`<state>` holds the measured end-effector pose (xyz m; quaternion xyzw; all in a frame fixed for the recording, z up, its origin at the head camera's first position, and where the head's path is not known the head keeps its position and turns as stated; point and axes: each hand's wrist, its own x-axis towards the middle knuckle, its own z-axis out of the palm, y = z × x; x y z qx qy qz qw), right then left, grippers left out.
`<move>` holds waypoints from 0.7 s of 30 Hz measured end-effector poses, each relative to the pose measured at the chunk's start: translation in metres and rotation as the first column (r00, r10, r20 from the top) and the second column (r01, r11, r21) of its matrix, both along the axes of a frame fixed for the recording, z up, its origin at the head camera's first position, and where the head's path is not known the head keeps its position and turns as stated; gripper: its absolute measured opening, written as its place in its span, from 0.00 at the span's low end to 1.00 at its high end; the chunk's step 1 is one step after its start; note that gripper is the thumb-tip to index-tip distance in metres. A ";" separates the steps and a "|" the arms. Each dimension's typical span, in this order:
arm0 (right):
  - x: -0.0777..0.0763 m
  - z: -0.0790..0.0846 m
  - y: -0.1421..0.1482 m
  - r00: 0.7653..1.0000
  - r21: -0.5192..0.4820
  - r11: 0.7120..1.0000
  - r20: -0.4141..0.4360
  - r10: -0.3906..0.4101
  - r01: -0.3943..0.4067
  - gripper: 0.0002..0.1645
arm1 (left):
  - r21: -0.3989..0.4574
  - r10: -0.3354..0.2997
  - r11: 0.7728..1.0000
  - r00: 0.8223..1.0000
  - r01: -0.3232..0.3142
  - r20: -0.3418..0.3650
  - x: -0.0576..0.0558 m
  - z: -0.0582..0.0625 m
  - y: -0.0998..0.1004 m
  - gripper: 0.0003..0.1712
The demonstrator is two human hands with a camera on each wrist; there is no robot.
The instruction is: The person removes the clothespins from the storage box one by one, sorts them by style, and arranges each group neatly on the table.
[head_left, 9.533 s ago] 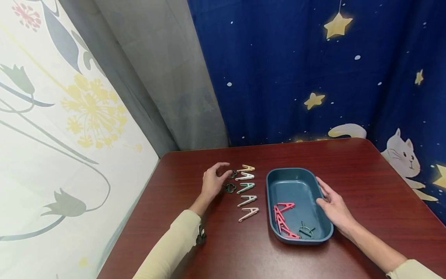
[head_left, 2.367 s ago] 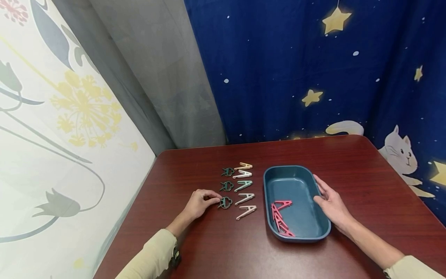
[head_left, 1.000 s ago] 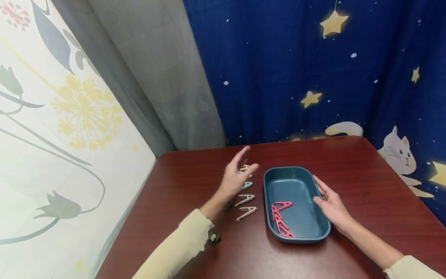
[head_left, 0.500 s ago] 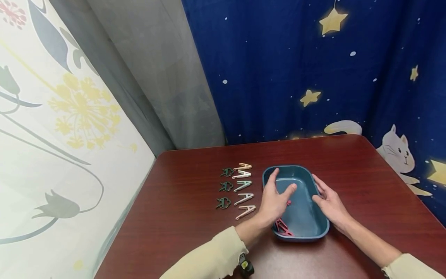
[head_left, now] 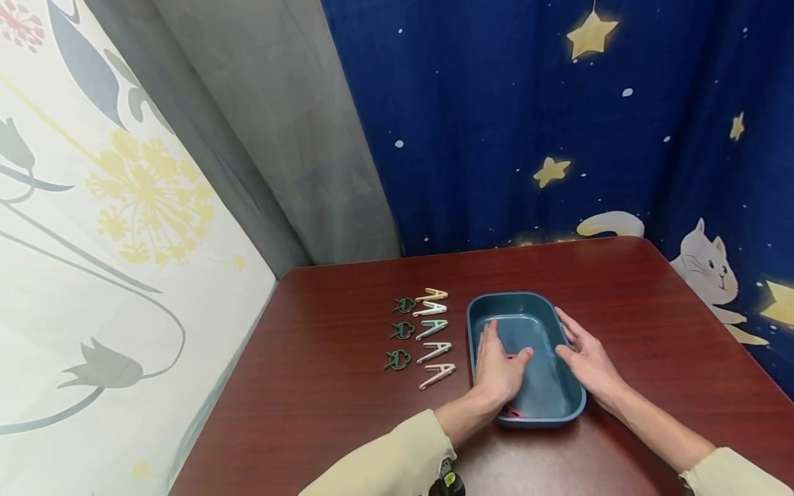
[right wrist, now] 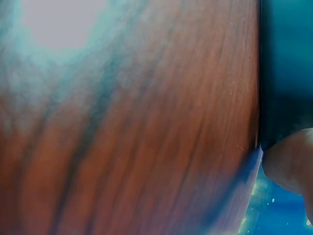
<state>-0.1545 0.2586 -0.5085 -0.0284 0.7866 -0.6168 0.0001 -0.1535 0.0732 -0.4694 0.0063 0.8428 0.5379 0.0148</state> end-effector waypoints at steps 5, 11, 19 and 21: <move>0.000 0.000 0.000 1.000 -0.017 1.000 -0.002 0.004 -0.004 0.46 | -0.015 0.039 0.999 0.999 -0.039 0.028 -0.003 -0.002 0.005 0.46; -0.001 0.001 0.000 1.000 -0.007 1.000 0.001 0.002 -0.002 0.45 | -0.064 0.028 0.998 0.999 -0.026 0.029 -0.006 -0.002 0.007 0.46; 0.000 0.001 0.001 1.000 -0.013 1.000 -0.002 0.019 -0.019 0.45 | -0.094 -0.054 0.994 0.996 0.060 0.073 -0.005 -0.004 0.008 0.40; 0.000 0.001 0.001 1.000 -0.011 1.000 0.000 0.017 -0.017 0.45 | -0.116 -0.075 0.990 0.995 0.083 0.067 -0.005 -0.005 0.009 0.38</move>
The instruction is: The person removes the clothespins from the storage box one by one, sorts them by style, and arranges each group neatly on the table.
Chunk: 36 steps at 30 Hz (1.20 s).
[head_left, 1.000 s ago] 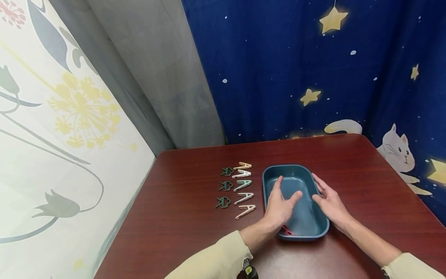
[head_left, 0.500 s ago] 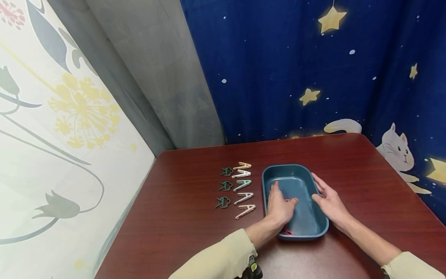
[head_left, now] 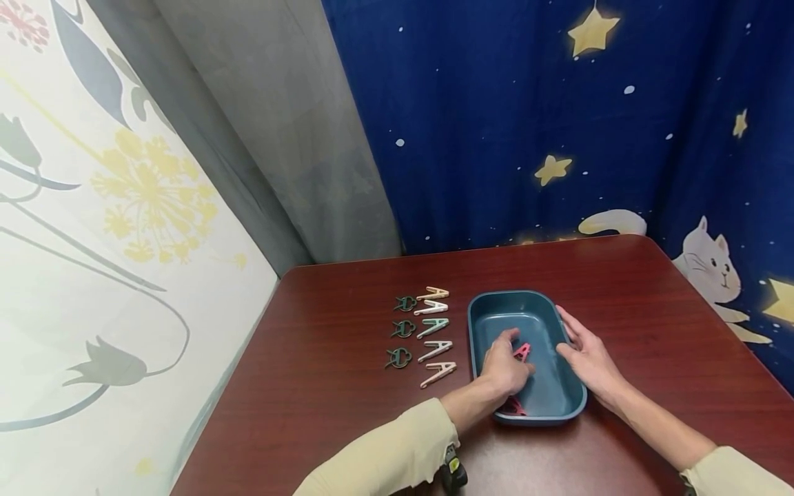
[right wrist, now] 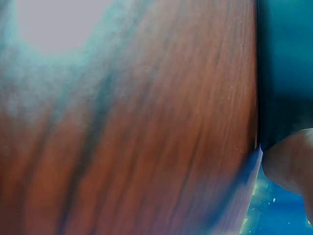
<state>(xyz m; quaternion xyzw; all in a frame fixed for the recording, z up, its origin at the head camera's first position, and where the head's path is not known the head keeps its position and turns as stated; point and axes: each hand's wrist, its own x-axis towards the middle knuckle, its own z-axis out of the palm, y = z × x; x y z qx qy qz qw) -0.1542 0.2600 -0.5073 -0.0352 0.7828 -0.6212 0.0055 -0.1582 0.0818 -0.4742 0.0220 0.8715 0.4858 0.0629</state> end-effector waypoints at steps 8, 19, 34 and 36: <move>0.000 0.001 0.000 1.000 0.004 1.000 0.010 -0.003 0.003 0.45 | -0.153 -0.118 0.983 0.990 0.105 -0.078 -0.005 -0.002 -0.001 0.36; 0.000 -0.001 -0.002 1.000 0.032 0.999 -0.003 -0.014 0.014 0.46 | -0.328 -0.296 0.914 0.945 0.238 -0.138 -0.021 -0.006 -0.010 0.31; 0.000 -0.004 -0.001 1.000 0.014 1.000 -0.012 -0.007 0.007 0.46 | -0.161 -0.264 0.957 0.956 0.243 -0.128 -0.018 -0.003 -0.007 0.30; 0.000 -0.004 -0.001 1.000 0.008 1.000 -0.016 -0.008 0.008 0.46 | -0.110 -0.249 0.966 0.960 0.236 -0.126 -0.018 -0.003 -0.007 0.31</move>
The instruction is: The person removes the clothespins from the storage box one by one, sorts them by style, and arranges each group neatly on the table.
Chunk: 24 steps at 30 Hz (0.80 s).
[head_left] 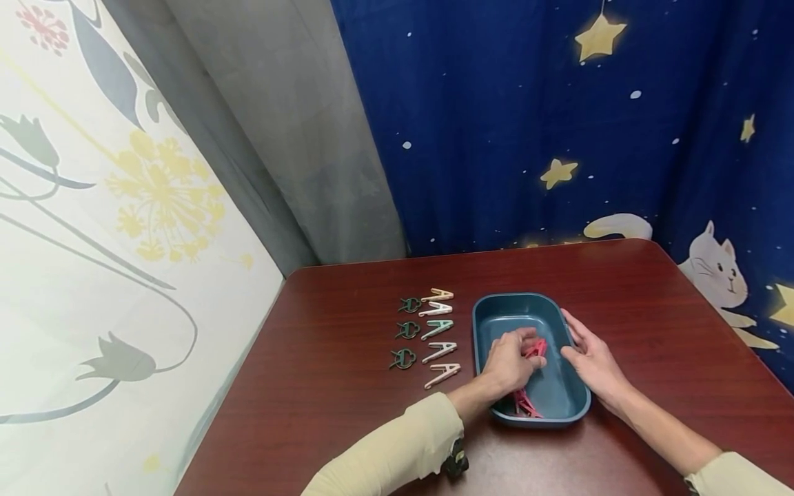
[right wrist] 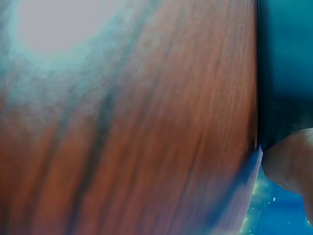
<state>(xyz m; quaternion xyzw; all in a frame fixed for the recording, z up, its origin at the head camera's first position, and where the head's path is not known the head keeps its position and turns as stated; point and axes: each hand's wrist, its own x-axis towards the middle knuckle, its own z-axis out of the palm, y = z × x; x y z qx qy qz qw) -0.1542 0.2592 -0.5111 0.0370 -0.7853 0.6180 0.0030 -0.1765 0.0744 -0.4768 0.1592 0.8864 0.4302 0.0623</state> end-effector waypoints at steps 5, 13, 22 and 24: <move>0.000 -0.001 0.001 1.000 -0.002 1.000 -0.001 -0.009 0.009 0.46 | 0.168 0.012 0.986 0.999 -0.019 0.037 -0.002 0.000 0.000 0.30; 0.000 0.001 -0.003 1.000 0.018 1.000 0.007 -0.012 0.012 0.45 | 0.353 -0.003 0.935 0.998 -0.020 0.065 -0.006 0.004 -0.006 0.29; 0.001 0.005 -0.005 1.000 0.013 1.000 0.031 0.001 -0.001 0.45 | 0.462 -0.093 0.885 0.994 0.054 0.063 -0.022 0.025 -0.022 0.25; 0.001 0.005 -0.005 0.999 0.015 1.000 0.033 -0.005 0.005 0.45 | 0.496 -0.098 0.866 0.994 0.063 0.044 -0.029 0.030 -0.026 0.23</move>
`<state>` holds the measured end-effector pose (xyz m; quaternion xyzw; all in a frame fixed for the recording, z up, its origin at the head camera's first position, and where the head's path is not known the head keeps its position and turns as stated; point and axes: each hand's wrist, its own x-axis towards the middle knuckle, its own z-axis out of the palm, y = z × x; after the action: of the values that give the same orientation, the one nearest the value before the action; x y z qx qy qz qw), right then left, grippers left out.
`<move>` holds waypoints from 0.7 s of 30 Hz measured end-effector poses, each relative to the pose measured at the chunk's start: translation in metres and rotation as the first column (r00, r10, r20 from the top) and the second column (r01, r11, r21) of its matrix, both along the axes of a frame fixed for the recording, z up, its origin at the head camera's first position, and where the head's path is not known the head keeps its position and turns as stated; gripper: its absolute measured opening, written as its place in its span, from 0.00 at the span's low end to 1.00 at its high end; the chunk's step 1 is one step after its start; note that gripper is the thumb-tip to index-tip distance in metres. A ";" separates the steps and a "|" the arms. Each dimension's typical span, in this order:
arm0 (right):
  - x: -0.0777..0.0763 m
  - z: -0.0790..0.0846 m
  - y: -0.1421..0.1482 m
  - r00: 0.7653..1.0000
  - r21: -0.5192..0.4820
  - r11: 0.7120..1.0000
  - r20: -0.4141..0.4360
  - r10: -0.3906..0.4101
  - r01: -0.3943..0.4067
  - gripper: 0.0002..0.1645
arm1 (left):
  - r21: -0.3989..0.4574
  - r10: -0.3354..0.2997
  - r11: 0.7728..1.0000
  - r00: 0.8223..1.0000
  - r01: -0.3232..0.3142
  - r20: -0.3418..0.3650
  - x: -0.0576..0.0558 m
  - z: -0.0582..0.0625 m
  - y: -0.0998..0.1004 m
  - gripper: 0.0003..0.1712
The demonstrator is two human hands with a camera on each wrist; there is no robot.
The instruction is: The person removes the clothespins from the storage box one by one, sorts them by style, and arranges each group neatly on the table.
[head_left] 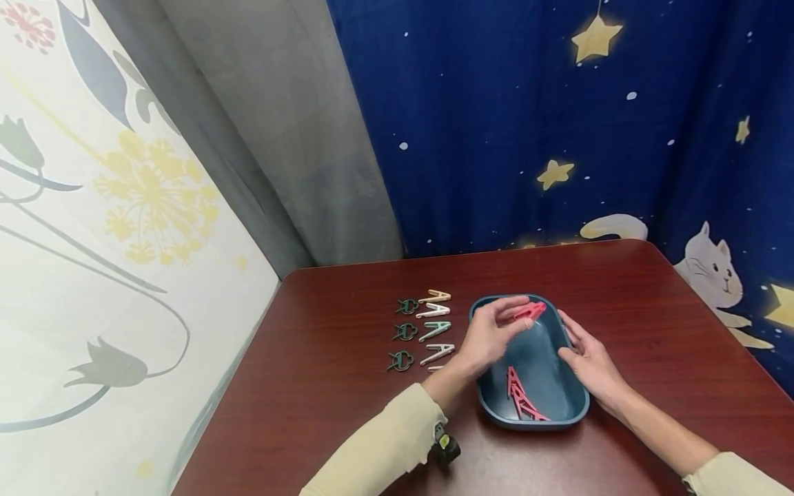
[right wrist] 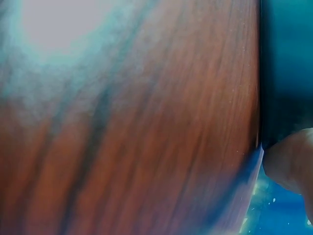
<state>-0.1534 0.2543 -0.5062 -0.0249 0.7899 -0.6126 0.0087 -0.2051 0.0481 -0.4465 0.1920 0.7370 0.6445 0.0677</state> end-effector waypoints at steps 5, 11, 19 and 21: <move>-0.001 0.000 -0.001 1.000 0.002 1.000 -0.006 -0.012 0.012 0.45 | 0.101 0.030 0.994 1.000 -0.029 -0.007 -0.017 0.013 -0.019 0.22; -0.001 -0.001 -0.001 1.000 0.004 1.000 -0.001 -0.010 0.010 0.45 | 0.123 0.108 0.988 0.991 -0.097 -0.084 -0.039 0.023 -0.056 0.18; 0.000 -0.001 -0.001 1.000 0.017 1.000 0.003 -0.008 0.008 0.45 | 0.098 0.293 0.955 0.942 -0.281 -0.162 -0.073 0.028 -0.112 0.13; -0.001 -0.001 -0.001 1.000 0.013 1.000 0.002 -0.007 0.007 0.45 | 0.094 0.328 0.944 0.934 -0.317 -0.141 -0.079 0.028 -0.124 0.14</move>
<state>-0.1540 0.2536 -0.5068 -0.0217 0.7940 -0.6075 0.0075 -0.2843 -0.0764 -0.4185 0.1201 0.7386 0.6552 -0.1034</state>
